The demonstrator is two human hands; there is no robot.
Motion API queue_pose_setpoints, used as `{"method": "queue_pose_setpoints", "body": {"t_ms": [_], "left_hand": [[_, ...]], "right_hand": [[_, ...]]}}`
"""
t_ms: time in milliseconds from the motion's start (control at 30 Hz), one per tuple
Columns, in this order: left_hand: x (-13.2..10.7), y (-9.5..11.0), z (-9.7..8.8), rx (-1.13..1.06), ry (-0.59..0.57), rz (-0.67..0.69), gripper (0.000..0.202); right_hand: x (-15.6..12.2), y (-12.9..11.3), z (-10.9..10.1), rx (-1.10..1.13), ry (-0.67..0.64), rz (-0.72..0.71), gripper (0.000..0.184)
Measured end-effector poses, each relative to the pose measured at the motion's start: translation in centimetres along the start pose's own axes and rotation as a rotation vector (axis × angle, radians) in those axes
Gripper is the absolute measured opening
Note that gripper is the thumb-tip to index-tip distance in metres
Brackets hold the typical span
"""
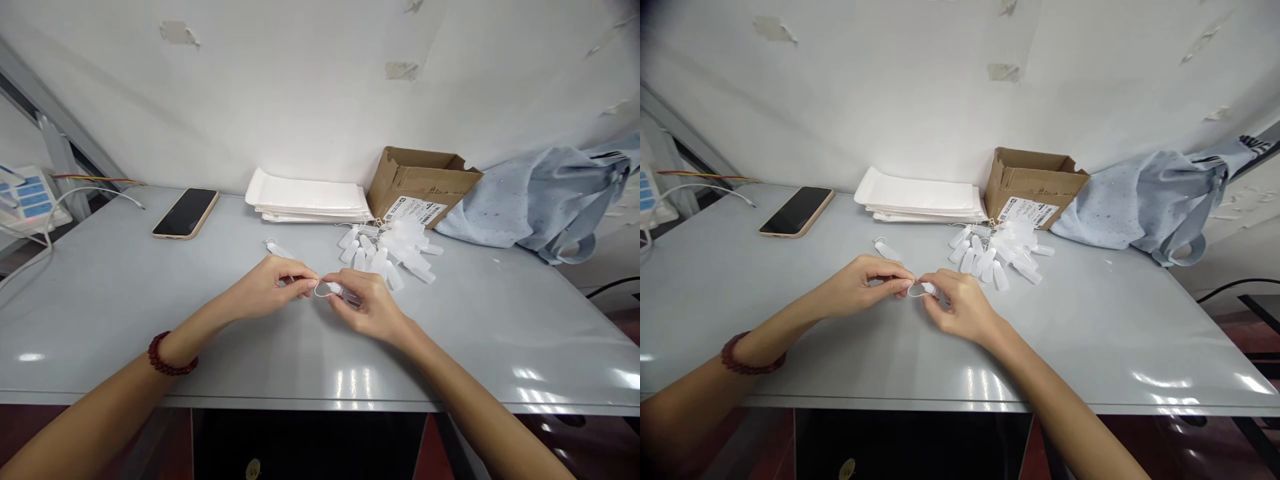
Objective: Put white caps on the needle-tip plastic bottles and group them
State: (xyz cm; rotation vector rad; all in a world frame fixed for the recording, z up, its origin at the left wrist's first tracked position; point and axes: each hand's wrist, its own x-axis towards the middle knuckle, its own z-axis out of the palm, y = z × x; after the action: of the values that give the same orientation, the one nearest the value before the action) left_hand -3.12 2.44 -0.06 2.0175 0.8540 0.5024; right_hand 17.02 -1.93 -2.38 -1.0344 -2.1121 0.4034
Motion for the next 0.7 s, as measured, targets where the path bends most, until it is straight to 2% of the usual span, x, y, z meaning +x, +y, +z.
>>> {"method": "queue_pose_setpoints", "body": {"t_ms": [700], "left_hand": [[-0.10, 0.15, -0.02, 0.004, -0.012, 0.004, 0.023]], "right_hand": [[-0.16, 0.01, -0.12, 0.000, -0.006, -0.008, 0.022]]}}
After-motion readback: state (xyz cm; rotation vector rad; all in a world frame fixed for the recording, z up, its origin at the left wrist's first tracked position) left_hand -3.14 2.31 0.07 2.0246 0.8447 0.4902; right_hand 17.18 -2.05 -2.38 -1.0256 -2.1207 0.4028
